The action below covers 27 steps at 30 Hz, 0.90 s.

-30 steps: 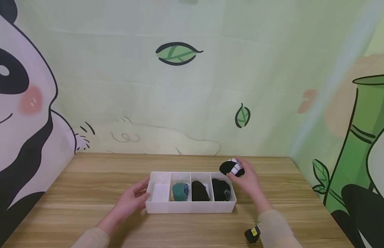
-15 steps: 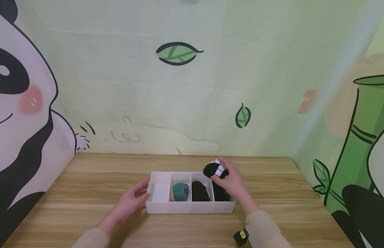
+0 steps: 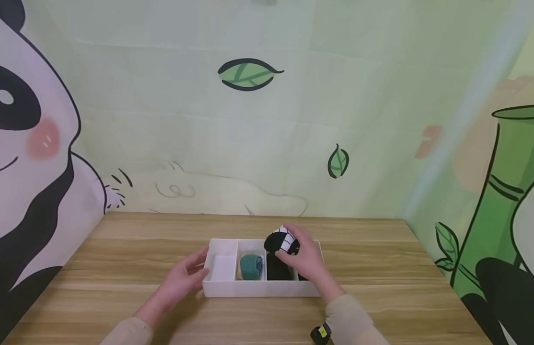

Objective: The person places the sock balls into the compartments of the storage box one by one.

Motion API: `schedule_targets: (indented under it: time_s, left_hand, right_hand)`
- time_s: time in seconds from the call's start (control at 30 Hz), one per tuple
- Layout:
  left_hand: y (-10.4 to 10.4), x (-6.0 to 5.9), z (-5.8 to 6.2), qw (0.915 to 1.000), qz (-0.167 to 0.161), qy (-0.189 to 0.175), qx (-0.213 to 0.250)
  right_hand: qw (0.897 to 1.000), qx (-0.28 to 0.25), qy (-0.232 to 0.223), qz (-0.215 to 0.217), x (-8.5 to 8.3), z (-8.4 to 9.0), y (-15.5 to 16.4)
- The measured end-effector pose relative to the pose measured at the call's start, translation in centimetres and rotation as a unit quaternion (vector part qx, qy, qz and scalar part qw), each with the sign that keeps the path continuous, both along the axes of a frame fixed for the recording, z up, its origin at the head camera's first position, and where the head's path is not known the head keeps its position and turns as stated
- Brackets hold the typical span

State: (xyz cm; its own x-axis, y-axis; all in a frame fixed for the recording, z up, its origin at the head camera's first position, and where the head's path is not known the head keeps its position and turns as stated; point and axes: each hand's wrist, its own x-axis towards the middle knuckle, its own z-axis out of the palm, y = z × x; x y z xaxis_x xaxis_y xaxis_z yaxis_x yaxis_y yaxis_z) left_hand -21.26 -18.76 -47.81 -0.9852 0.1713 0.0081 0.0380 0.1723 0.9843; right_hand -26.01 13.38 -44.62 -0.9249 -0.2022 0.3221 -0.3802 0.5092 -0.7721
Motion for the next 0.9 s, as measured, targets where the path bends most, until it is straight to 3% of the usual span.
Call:
schedule_targets:
  time_s: [0.33,0.67,0.9]
  left_hand:
    - [0.1,-0.2,-0.1,1.0,0.002,0.0,0.002]
    - [0.1,-0.1,0.0,1.0,0.001,-0.001,0.001]
    - [0.0,-0.1,0.0,1.0,0.005,-0.004,0.0]
  right_hand:
    - [0.999,-0.009,-0.011,0.034,0.3,-0.1,-2.4]
    - [0.997,0.017,-0.025,0.067,0.6,-0.1,-4.8]
    - [0.995,0.04,0.009,0.089,0.7,-0.2,-6.3]
